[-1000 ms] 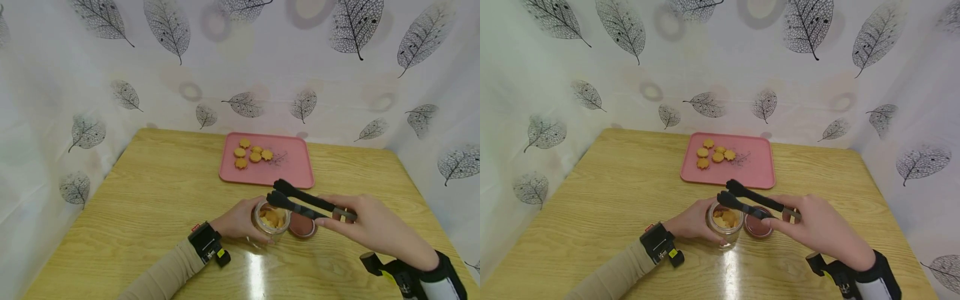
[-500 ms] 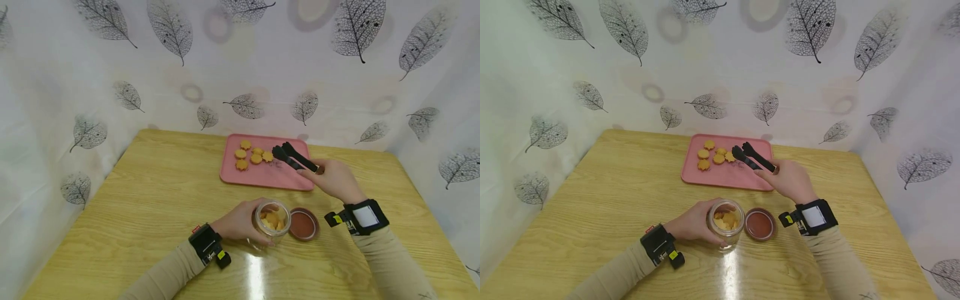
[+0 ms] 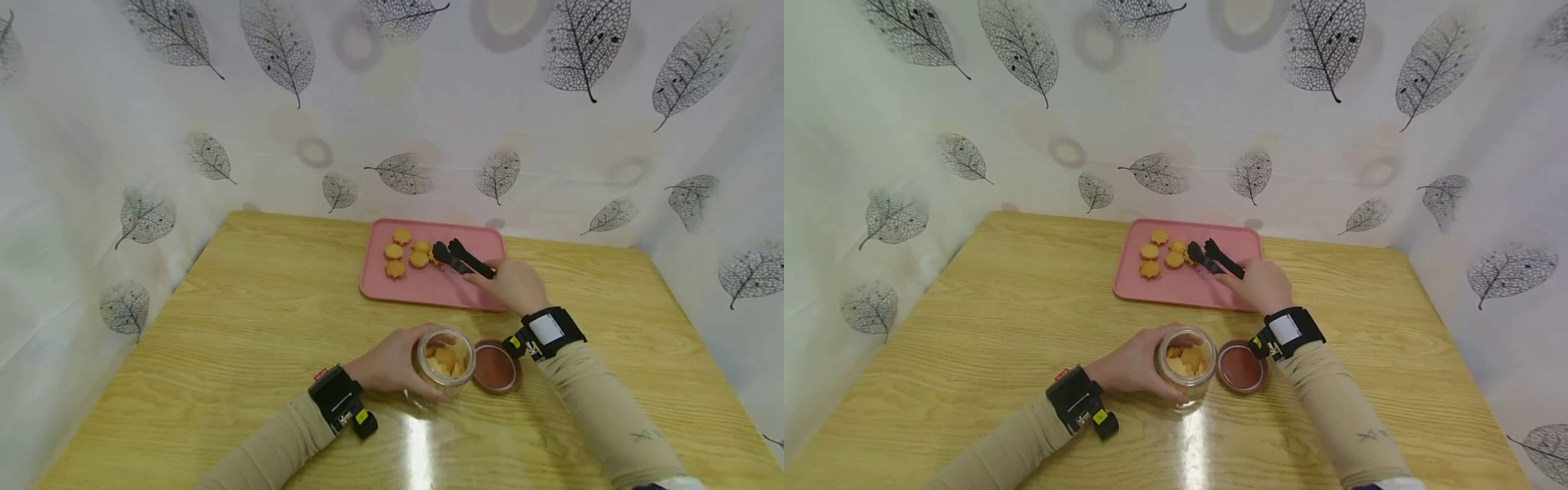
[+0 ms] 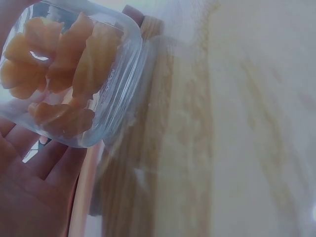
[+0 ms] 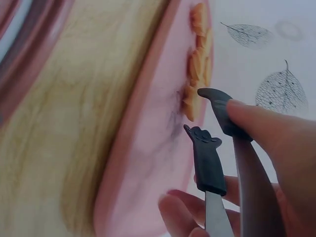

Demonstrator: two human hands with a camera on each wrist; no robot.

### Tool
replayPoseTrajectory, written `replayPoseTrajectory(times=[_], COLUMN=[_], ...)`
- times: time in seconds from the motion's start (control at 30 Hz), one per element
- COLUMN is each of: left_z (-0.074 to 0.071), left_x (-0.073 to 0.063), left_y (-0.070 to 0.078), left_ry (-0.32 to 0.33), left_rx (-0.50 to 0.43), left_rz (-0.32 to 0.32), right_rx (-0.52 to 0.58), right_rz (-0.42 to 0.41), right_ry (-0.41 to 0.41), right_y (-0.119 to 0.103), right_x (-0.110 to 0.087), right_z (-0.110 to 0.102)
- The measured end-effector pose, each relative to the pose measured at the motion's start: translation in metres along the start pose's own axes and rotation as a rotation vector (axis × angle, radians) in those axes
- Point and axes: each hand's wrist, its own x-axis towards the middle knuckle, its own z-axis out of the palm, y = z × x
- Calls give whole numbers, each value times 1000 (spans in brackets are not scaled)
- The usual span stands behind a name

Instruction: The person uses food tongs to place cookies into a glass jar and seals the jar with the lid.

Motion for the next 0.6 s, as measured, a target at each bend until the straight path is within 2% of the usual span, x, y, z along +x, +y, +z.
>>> replayPoseTrajectory(times=[0.3,0.6], left_z=[0,1], left_x=[0,0], left_y=[-1,-2], left_ry=[6,4], left_rx=[11,7], left_rz=[3,9], right_rx=[-19,10], right_rz=[5,-66], right_ry=[-21,16], right_y=[-3,-2], right_x=[4,-3], right_z=[9,10])
